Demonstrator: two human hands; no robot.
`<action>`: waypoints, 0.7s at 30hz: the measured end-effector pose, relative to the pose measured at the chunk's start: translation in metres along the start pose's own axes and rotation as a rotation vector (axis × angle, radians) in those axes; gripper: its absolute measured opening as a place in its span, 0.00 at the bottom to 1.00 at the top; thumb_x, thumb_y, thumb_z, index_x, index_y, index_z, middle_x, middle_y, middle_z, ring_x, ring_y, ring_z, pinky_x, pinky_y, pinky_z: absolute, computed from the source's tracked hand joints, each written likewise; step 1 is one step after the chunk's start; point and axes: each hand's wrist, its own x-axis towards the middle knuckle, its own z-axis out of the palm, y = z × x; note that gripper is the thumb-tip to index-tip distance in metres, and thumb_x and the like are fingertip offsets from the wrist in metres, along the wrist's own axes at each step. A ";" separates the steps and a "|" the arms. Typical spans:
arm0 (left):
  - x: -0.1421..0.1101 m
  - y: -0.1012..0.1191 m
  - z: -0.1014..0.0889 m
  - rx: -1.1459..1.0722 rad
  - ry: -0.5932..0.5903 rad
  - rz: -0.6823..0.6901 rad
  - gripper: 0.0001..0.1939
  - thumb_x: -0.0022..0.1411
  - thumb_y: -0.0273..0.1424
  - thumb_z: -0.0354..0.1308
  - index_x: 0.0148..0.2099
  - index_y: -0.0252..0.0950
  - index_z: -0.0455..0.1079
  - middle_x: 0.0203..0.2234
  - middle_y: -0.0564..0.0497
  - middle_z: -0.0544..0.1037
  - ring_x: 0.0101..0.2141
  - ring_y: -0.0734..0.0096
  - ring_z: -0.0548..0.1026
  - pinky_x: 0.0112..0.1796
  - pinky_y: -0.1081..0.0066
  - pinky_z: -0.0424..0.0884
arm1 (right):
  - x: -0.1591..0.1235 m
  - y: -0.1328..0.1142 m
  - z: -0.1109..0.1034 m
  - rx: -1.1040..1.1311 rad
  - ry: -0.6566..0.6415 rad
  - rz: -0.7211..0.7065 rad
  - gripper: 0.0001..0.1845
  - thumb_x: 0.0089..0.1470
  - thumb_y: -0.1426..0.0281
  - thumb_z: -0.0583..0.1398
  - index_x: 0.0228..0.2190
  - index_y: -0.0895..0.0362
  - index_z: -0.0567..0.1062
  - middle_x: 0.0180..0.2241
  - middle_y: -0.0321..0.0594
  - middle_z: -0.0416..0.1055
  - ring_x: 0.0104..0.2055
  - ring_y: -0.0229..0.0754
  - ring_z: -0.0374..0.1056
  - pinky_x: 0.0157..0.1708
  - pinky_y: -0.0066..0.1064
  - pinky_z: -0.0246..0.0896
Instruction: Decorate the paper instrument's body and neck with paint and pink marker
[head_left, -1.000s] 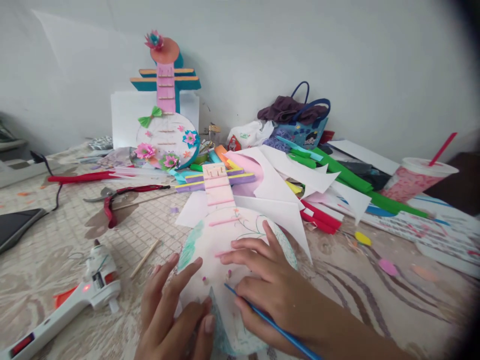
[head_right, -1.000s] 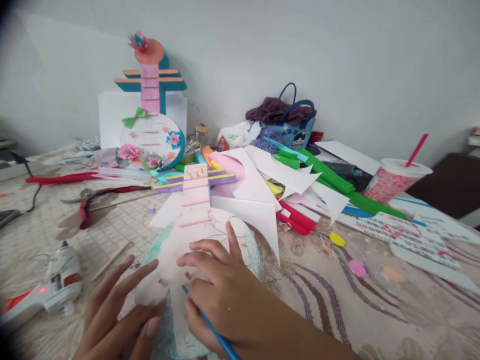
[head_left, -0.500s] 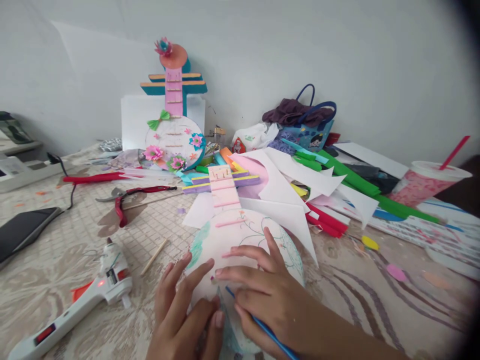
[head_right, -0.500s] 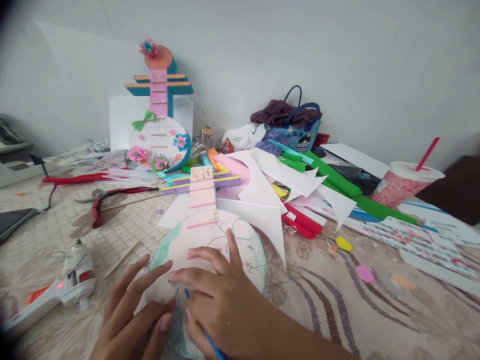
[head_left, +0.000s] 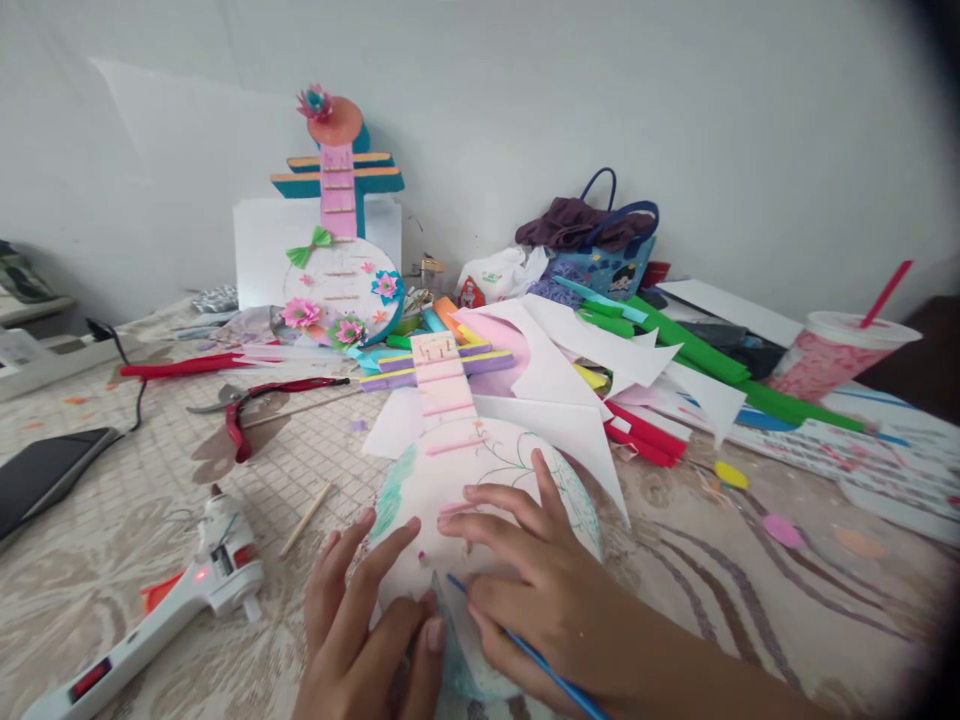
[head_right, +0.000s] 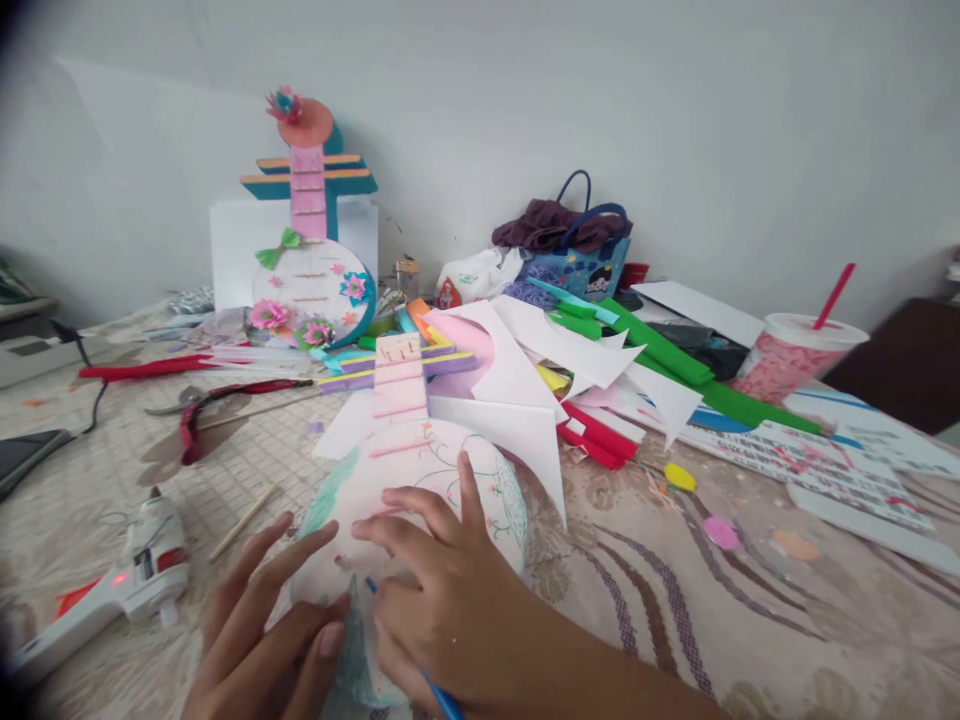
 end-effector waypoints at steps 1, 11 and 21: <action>0.000 0.000 0.000 0.002 0.000 -0.001 0.05 0.55 0.19 0.54 0.31 0.34 0.65 0.51 0.40 0.65 0.57 0.42 0.55 0.49 0.41 0.58 | 0.000 0.000 0.000 -0.012 0.005 0.007 0.10 0.54 0.70 0.57 0.22 0.56 0.71 0.49 0.34 0.68 0.56 0.46 0.56 0.58 0.58 0.11; 0.001 0.002 0.001 0.012 0.051 -0.065 0.05 0.54 0.21 0.55 0.32 0.36 0.68 0.50 0.40 0.65 0.56 0.45 0.56 0.48 0.43 0.58 | -0.003 0.028 -0.030 0.163 0.149 0.171 0.04 0.51 0.72 0.59 0.31 0.54 0.73 0.46 0.39 0.70 0.53 0.45 0.59 0.61 0.51 0.32; -0.001 0.000 0.006 0.063 0.234 -0.195 0.08 0.53 0.21 0.55 0.37 0.35 0.68 0.50 0.41 0.64 0.54 0.51 0.61 0.50 0.52 0.59 | -0.013 0.073 -0.022 0.442 0.346 0.830 0.09 0.53 0.62 0.57 0.31 0.54 0.74 0.46 0.41 0.68 0.48 0.44 0.65 0.46 0.35 0.61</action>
